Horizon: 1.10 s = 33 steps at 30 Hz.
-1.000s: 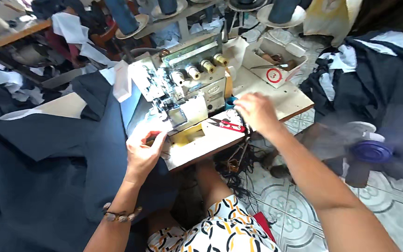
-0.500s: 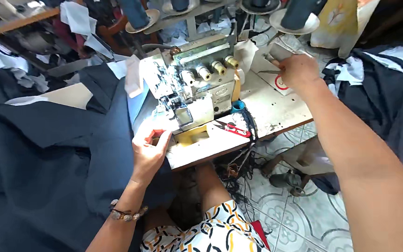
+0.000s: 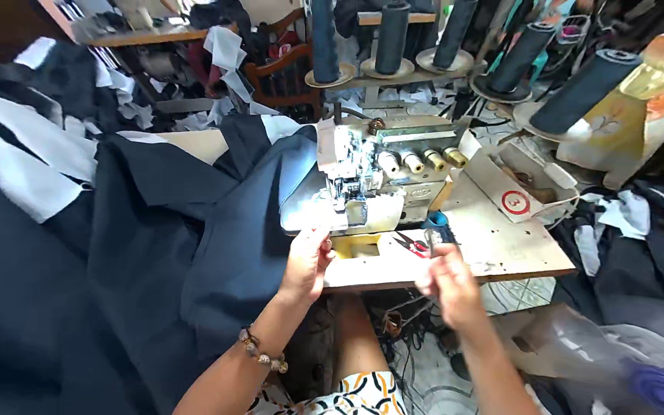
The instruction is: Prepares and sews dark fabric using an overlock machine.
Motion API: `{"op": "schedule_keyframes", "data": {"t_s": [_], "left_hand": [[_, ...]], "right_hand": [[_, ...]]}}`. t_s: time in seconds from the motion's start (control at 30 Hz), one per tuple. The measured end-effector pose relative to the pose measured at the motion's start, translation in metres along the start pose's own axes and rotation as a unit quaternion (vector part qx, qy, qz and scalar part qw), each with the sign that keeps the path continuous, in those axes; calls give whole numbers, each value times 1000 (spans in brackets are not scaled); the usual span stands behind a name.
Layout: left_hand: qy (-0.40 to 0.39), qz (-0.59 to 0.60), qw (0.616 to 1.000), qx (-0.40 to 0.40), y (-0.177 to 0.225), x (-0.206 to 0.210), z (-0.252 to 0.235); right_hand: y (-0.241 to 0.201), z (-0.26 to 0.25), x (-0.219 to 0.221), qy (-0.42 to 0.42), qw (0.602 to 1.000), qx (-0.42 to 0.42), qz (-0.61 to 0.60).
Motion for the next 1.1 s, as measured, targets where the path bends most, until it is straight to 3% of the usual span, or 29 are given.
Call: {"op": "schedule_keyframes", "data": {"t_s": [0.13,0.27,0.53,1.1], "left_hand": [[17,32,999,-29,-7,6,1],[3,52,997,-53,-10,10,3],[10,89,993,-79,-18,9,1],[-22,89,990,-108,-18,10,2]], "right_hand": [[-15,3,79,-76,994,-52,-58],[-28,-3,103,-60,995,-84,-8],[-25,-7,105,22,979,-190,68],[-24,-12,105,7,981,-190,33]]}}
Point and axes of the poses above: each hand's wrist, its own z-axis away from the middle knuckle, its own x-axis out of the palm, y = z × x, the point moved 7 cm from there along -z, towards the middle knuckle, and after that the axes turned 5 degrees about z, right-handed, at the moved point
